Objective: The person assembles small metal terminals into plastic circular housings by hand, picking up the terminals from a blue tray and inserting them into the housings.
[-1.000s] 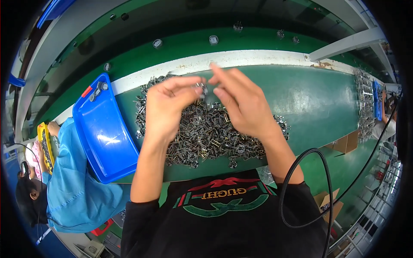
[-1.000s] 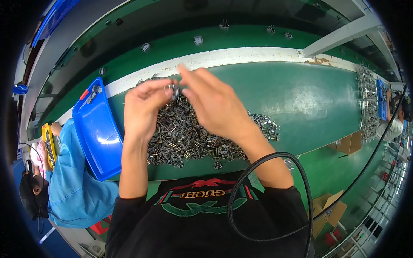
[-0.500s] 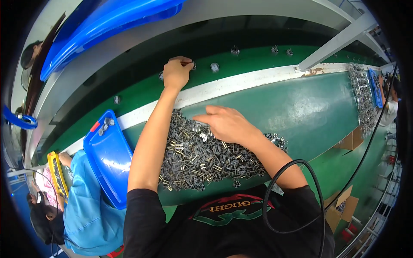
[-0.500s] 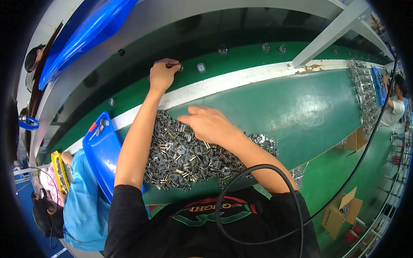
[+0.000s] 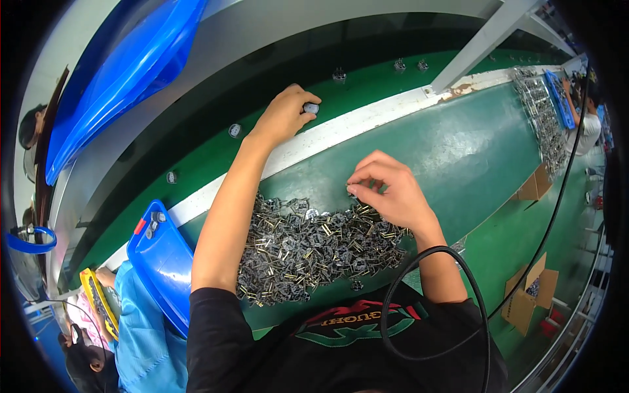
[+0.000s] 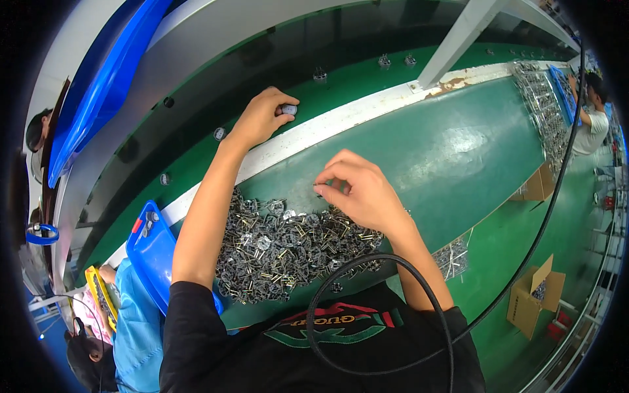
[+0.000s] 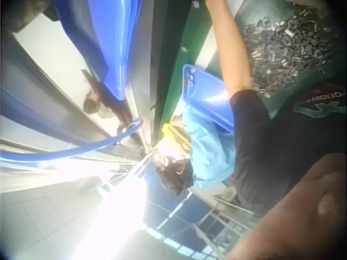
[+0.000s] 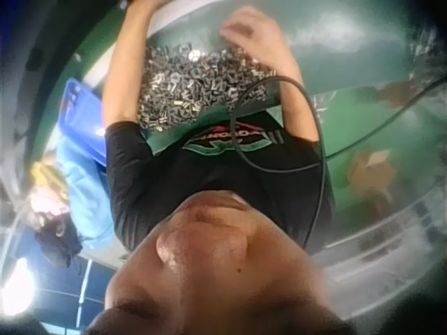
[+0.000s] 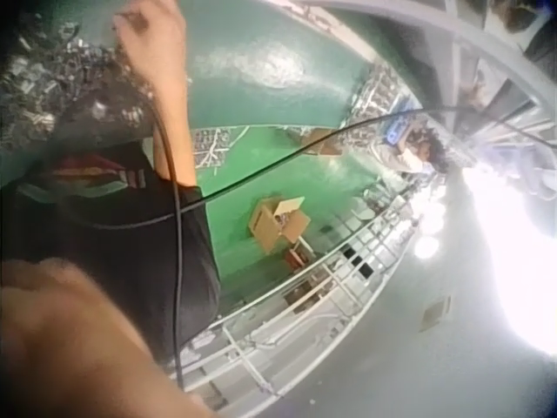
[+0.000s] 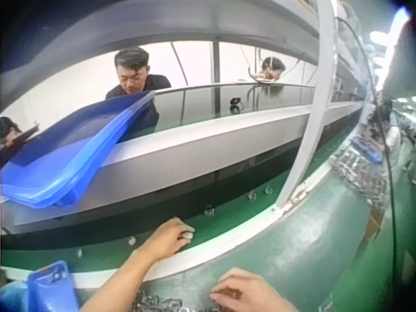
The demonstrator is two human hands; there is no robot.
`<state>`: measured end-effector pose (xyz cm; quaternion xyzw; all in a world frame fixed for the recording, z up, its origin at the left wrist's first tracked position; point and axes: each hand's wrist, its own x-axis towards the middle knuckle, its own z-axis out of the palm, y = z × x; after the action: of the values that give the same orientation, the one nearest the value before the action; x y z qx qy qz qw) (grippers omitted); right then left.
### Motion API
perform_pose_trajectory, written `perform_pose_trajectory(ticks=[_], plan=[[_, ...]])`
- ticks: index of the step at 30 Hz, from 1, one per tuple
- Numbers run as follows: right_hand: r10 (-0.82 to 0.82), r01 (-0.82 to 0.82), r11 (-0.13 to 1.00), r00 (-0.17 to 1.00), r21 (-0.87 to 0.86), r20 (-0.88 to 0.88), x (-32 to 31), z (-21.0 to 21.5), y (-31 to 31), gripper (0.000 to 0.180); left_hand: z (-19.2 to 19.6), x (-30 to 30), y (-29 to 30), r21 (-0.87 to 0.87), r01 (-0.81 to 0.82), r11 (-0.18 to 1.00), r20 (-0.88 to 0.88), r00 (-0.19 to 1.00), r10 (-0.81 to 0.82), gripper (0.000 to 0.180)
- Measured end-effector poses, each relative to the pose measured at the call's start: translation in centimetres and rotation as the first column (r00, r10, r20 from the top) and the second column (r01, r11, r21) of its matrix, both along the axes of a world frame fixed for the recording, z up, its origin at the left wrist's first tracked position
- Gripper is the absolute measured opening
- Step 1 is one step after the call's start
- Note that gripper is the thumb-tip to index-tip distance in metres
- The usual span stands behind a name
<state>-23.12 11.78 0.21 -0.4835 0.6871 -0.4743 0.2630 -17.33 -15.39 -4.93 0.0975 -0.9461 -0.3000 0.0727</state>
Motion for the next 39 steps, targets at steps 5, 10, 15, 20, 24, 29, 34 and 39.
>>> perform_pose_trajectory(ticks=[5,10,15,20,24,29,34,39], plan=[[-0.064,0.178,0.974,0.805,-0.137,0.59,-0.3,0.2,0.6,0.011,3.7,3.7,5.7,0.354,-0.136,0.925,-0.211,0.952,0.221,0.031],[0.066,0.127,0.966,0.716,-0.223,0.695,0.0,1.0,-0.4,0.018,7.4,8.8,10.3,0.706,-0.243,0.665,-0.06,0.916,0.397,0.034],[-0.083,0.136,0.928,0.983,-0.346,0.164,2.4,2.3,-1.3,0.017,8.1,11.4,13.2,0.819,-0.195,0.54,-0.086,0.888,0.451,0.045],[-0.098,-0.01,0.917,0.964,-0.399,-0.249,3.7,3.8,-1.8,0.015,8.8,12.5,14.4,0.853,-0.163,0.496,-0.075,0.902,0.425,0.047],[-0.035,-0.079,0.93,0.953,-0.358,-0.302,3.8,4.0,-1.4,0.016,8.5,13.3,14.5,0.738,-0.19,0.648,-0.088,0.924,0.371,0.048],[-0.036,-0.076,0.937,0.949,-0.34,-0.314,4.6,4.1,-1.4,0.016,9.1,13.9,14.6,0.658,-0.186,0.729,-0.093,0.942,0.324,0.045],[-0.05,-0.06,0.938,0.952,-0.342,-0.303,5.0,3.1,-1.7,0.018,9.2,13.9,14.4,0.661,-0.196,0.724,-0.086,0.939,0.333,0.043],[-0.031,-0.072,0.937,0.957,-0.343,-0.287,4.9,2.0,-2.3,0.023,8.5,14.0,11.5,0.806,-0.199,0.558,-0.004,0.94,0.342,0.031]])
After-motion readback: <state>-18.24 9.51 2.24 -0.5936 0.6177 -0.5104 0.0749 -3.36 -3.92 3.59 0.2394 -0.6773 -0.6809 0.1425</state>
